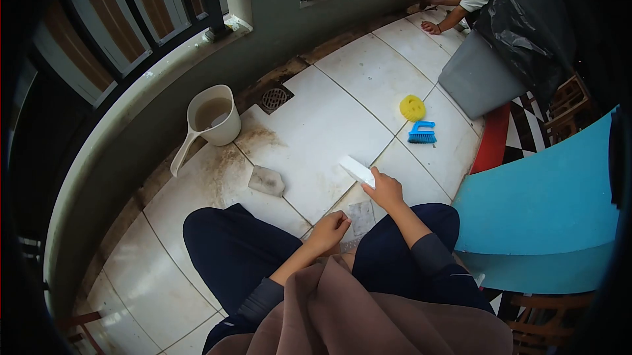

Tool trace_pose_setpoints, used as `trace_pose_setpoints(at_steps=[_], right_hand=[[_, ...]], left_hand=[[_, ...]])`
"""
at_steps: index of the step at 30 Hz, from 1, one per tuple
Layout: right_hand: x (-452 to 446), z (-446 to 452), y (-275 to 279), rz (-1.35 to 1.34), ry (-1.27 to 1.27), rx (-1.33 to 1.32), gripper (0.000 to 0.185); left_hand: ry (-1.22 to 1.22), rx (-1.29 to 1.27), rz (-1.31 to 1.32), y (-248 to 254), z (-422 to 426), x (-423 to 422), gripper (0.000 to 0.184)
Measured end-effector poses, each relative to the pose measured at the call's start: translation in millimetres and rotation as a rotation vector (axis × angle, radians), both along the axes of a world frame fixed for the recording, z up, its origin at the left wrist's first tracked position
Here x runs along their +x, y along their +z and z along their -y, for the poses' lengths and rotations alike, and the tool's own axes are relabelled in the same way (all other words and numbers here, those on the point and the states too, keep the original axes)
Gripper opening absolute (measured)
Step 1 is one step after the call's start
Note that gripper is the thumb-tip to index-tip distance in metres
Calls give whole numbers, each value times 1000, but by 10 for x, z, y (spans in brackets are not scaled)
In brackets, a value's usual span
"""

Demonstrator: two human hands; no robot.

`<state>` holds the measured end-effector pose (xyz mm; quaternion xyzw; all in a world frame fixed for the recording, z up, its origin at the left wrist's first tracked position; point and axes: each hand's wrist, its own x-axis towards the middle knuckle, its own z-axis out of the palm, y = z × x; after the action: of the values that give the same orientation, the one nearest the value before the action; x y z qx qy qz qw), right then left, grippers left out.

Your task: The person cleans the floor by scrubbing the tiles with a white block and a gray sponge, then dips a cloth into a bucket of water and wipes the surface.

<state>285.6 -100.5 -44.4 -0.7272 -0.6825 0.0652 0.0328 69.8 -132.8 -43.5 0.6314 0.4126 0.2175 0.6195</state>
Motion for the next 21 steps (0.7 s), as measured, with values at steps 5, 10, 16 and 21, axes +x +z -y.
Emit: trace_pose_setpoints(at_steps=[5,10,16,21], right_hand=[[-67,95,40,64,68,-41,46],[14,-1,90,61,-54,8,45],[-5,57,130,72,64,-22,43],[-70,-60,63,74,11,-13,46]], left_hand=[[3,-5,1,-3,27,-35,26],[-25,5,-22,-6,20,-23,26],[-43,10,-6,-21,29,-13,26],[-57,-21,8,21,35,22,26]])
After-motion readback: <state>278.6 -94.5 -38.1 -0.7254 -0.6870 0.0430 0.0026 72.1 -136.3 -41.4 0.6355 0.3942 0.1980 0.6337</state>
